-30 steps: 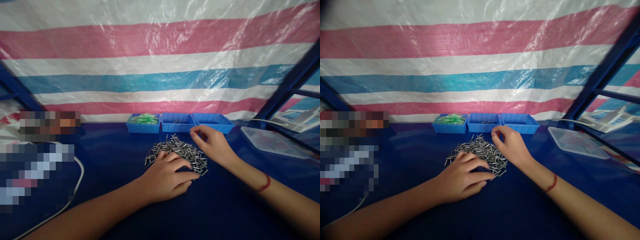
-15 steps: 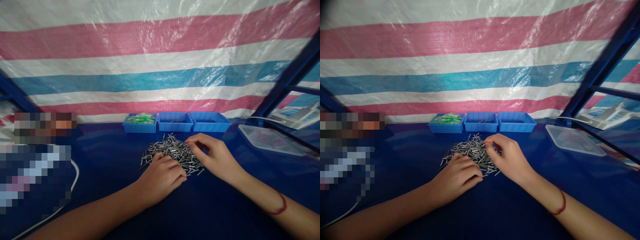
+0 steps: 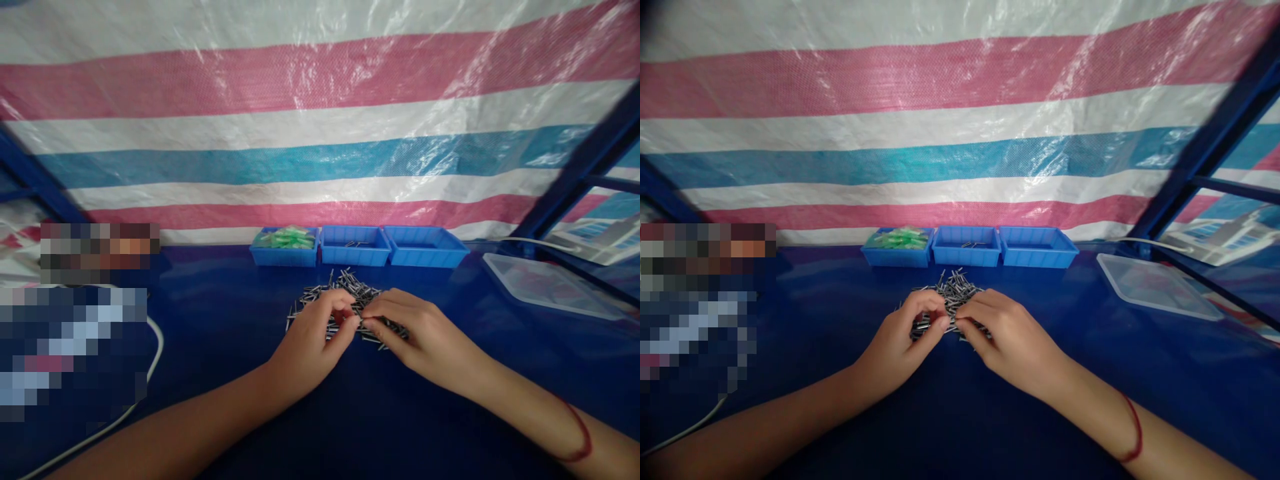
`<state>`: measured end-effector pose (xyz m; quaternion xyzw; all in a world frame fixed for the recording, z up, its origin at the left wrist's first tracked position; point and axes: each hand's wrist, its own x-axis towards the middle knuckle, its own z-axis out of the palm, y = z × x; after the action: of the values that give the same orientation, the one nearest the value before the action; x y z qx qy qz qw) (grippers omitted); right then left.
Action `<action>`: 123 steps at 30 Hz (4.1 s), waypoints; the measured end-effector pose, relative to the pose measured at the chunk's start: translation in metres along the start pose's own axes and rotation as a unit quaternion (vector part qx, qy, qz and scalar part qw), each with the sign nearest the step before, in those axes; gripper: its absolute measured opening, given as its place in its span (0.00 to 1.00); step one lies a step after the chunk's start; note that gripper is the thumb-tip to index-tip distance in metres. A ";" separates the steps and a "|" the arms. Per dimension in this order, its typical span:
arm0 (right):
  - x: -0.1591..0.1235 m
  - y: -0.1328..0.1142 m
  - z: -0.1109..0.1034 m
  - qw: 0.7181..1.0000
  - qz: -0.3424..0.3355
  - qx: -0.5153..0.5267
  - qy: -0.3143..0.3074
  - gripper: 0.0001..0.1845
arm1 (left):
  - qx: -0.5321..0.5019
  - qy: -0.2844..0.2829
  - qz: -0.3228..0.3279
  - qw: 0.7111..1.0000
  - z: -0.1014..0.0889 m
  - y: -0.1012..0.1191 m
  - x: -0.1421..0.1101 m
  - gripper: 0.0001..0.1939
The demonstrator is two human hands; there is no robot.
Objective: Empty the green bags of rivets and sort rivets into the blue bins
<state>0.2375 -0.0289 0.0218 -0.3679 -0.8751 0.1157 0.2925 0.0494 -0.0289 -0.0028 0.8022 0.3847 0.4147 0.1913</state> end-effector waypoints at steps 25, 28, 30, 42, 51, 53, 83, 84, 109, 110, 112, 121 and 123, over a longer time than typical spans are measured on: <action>-0.002 -0.003 0.016 0.953 0.171 0.247 0.047 0.10 | -0.038 0.042 0.027 0.998 -0.003 0.001 0.002 0.02; -0.002 -0.002 0.017 0.952 0.176 0.237 0.083 0.09 | -0.036 0.044 0.028 0.998 -0.004 0.000 0.002 0.02; -0.002 -0.002 0.017 0.954 0.169 0.224 0.102 0.08 | -0.033 0.044 0.022 0.998 -0.004 0.000 0.002 0.02; 0.014 0.000 -0.009 0.985 -0.004 -0.034 0.167 0.05 | -0.014 0.026 0.007 1.000 -0.002 -0.004 0.000 0.11; 0.094 0.072 0.000 0.965 0.066 -0.136 0.212 0.11 | 0.061 -0.027 0.006 0.998 -0.002 -0.003 0.002 0.07; 0.102 0.075 0.007 0.968 0.066 -0.133 0.201 0.12 | 0.081 -0.038 0.010 0.996 -0.003 -0.002 0.002 0.08; 0.037 0.066 0.004 0.960 -0.024 -0.254 0.115 0.16 | 0.228 -0.145 0.073 0.960 0.004 0.003 -0.002 0.10; 0.047 0.071 0.004 0.953 -0.020 -0.288 0.096 0.18 | 0.230 -0.144 0.074 0.960 0.004 0.003 -0.002 0.10; 0.068 0.093 0.009 0.974 -0.068 -0.213 0.046 0.16 | 0.136 -0.078 0.027 0.987 0.000 0.000 -0.002 0.06; 0.067 0.088 0.008 0.973 -0.067 -0.212 0.055 0.16 | 0.119 -0.058 0.014 0.991 0.000 0.000 -0.002 0.06; 0.060 0.072 0.006 0.975 -0.061 -0.194 0.090 0.17 | 0.085 -0.004 -0.014 0.996 -0.002 -0.001 -0.001 0.06; 0.010 -0.008 0.024 0.979 0.057 0.150 0.125 0.06 | -0.018 0.088 -0.036 0.995 -0.004 -0.003 -0.001 0.06; 0.009 -0.010 0.026 0.968 0.077 0.197 0.136 0.04 | -0.023 0.078 -0.026 0.996 -0.004 -0.002 0.000 0.06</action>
<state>0.2112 -0.0291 0.0090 -0.3813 -0.7561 0.2570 0.4656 0.0446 -0.0278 -0.0018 0.7523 0.4096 0.4798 0.1899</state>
